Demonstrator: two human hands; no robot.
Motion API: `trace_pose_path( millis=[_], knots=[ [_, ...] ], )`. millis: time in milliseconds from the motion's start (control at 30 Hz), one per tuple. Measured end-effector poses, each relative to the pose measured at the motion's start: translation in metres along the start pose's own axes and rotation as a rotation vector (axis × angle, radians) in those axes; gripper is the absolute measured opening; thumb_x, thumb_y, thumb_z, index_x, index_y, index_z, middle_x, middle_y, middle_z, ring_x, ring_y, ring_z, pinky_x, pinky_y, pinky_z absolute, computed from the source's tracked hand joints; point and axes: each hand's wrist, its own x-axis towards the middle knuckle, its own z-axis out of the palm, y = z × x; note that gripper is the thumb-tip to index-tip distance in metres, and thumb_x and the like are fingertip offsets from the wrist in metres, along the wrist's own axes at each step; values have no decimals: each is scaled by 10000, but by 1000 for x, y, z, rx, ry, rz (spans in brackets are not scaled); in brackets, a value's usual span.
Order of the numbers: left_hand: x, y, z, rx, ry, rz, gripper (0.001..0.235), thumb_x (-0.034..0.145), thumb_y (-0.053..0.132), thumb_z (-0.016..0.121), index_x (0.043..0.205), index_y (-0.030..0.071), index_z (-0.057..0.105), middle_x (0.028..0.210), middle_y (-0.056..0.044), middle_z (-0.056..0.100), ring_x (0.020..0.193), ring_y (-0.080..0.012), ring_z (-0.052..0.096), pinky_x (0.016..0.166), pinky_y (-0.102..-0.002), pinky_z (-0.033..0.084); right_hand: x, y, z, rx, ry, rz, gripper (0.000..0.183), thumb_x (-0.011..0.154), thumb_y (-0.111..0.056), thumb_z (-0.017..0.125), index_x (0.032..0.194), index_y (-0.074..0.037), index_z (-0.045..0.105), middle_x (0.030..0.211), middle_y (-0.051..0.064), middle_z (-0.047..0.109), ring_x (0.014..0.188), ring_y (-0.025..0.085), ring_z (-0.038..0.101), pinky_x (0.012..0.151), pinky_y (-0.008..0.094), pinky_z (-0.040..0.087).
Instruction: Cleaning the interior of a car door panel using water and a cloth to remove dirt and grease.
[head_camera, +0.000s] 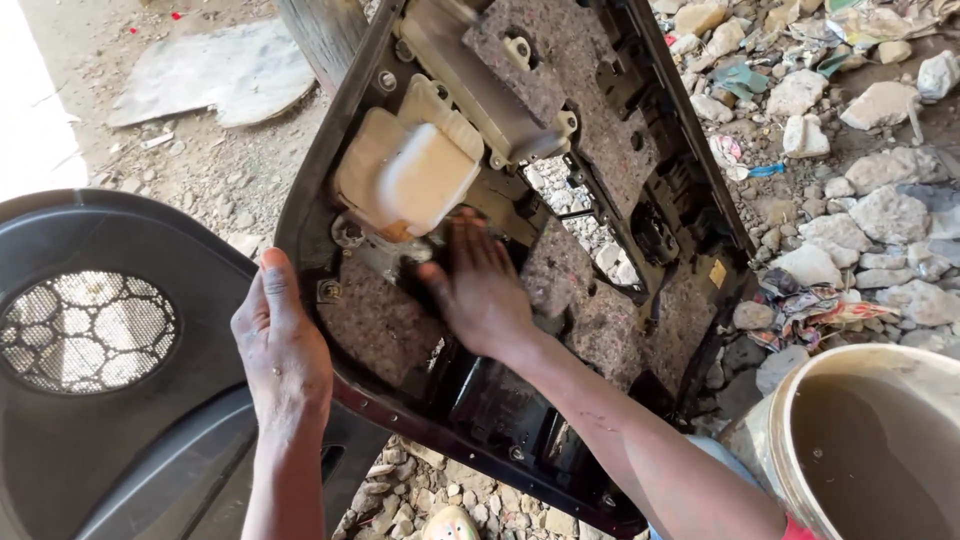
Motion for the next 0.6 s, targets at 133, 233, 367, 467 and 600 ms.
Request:
trace_pose_path(
  millis=[133, 233, 367, 467, 600],
  knots=[
    [1, -1, -1, 15, 14, 4, 587, 1289, 560, 443, 1158, 109, 795, 1054, -156, 782, 1108, -297, 705, 1064, -570, 538, 9, 1, -3, 31, 14, 270, 1011, 1164, -726, 209, 1734, 103, 305, 1776, 387, 318, 1680, 495, 299, 1342, 600, 294],
    [-1, -3, -5, 22, 9, 17, 592, 1294, 559, 443, 1141, 107, 794, 1041, -156, 779, 1092, -290, 704, 1058, -567, 539, -2, -18, -17, 76, -43, 229, 1038, 1154, -732, 236, 1741, 124, 255, 1793, 413, 225, 1687, 540, 213, 1345, 634, 244],
    [2, -6, -2, 26, -3, 23, 601, 1302, 558, 443, 1116, 105, 792, 1020, -155, 774, 1069, -280, 702, 1049, -563, 541, 28, 21, -13, -42, -140, 156, 728, 1235, -451, 261, 1677, 93, 457, 1787, 420, 261, 1650, 597, 288, 1335, 632, 317],
    [2, -6, -3, 33, -3, 41, 608, 1307, 556, 442, 1099, 103, 790, 1006, -155, 771, 1054, -273, 700, 1042, -560, 543, 44, 61, 15, -86, 11, 41, 692, 1249, -417, 387, 1641, 146, 476, 1691, 461, 394, 1566, 622, 427, 1281, 613, 427],
    [-19, 58, 2, 33, 1, 41, 519, 1280, 551, 424, 984, 149, 566, 914, -59, 533, 926, -202, 488, 907, -475, 400, 13, 23, -50, 164, 63, 162, 728, 1111, -454, 636, 1698, -52, 482, 1756, 281, 427, 1445, 563, 567, 1163, 640, 549]
  ],
)
